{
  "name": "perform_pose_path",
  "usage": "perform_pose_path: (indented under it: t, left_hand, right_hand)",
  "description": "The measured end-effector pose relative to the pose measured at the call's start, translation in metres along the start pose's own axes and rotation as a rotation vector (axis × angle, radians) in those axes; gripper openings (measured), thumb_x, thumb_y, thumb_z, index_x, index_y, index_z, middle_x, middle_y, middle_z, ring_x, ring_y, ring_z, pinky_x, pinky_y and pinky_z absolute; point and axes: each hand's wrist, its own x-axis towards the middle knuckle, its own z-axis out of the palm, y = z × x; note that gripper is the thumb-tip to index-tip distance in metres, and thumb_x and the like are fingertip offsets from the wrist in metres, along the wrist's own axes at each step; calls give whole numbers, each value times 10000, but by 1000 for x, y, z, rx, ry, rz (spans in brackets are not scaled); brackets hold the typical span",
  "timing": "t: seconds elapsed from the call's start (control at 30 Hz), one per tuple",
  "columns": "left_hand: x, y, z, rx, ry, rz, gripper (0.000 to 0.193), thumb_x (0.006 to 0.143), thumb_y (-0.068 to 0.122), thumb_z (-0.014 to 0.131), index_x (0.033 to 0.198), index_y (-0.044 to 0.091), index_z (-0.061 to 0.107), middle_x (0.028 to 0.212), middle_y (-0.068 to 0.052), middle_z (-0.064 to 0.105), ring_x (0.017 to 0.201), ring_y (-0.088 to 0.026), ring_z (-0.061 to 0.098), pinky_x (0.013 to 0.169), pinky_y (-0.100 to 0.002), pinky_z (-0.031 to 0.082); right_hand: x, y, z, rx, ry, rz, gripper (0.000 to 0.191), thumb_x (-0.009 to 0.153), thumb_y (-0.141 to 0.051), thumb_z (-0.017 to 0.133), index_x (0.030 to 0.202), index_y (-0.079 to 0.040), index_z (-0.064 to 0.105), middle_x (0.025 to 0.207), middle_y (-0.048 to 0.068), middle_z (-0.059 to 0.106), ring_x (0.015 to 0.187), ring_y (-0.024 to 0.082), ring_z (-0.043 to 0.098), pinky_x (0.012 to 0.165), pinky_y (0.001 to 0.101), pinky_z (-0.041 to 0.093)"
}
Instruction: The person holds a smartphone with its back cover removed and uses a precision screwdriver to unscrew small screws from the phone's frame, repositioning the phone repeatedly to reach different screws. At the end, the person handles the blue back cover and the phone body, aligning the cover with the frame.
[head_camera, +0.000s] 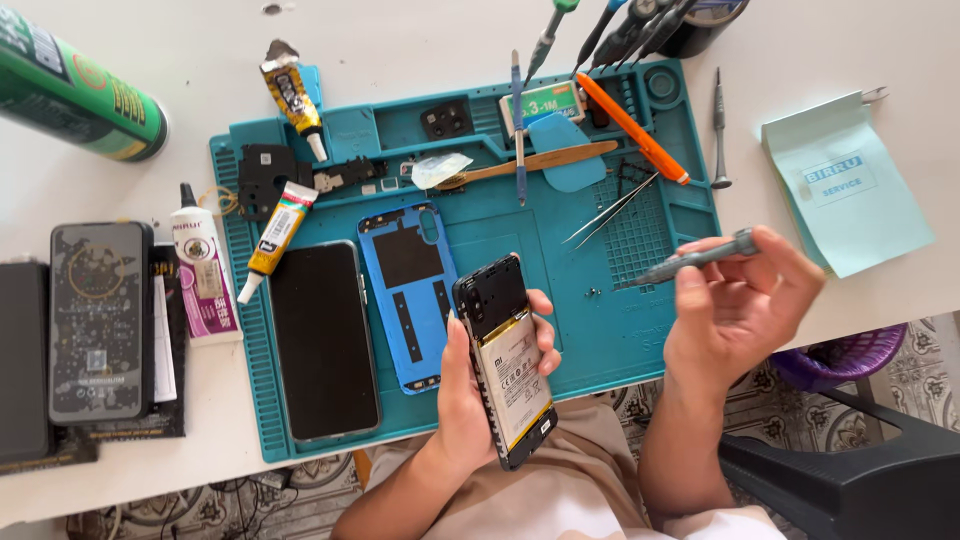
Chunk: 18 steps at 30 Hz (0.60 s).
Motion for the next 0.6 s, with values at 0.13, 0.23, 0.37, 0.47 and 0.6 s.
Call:
perform_pose_path:
  t: [0.13,0.23,0.37,0.47,0.6]
  left_hand:
    - [1,0,-1,9,-17,-4,608,1139,525,323,1478,43,472,1318,-143,533,1008,-181,514,860,-346,464]
    - [0,0,-1,-8,-15,0,612,1124,521,336,1517,67,454,1309,-149,536,1011,-181,516,855,-344,462]
    - [0,0,-1,-15,-23,1,613,1125,521,352,1536,74,434,1309,-153,538,1021,-186,517,852,-345,458]
    - [0,2,-1,-6,-27,4,610,1119,515,361,1551,89,422,1300,-155,539,1018,-188,516,849,-344,457]
    - [-1,2,-1,-3,-28,3,604,1123,514,365,1537,79,428,1305,-156,537,1023,-189,515,852,-347,457]
  right_hand:
    - [-3,-2,7,-51,-143,-32,470,1006,109,695,1376,-51,453,1114,122,637,931,177,693,842,255,589]
    - [-2,-3,11,-100,-168,-94,507,963,141,703,1372,-37,462,1153,107,573,938,186,700,805,242,579]
    - [-1,-4,12,-171,-134,-108,482,956,163,694,1356,-18,495,1134,97,590,929,167,686,814,235,569]
    - [-2,-4,13,-213,-132,-97,460,944,169,700,1329,-1,514,1141,99,605,933,158,675,818,231,559]
    - [-1,-6,14,-224,-134,-95,459,938,170,708,1324,1,525,1156,96,611,944,154,676,824,228,565]
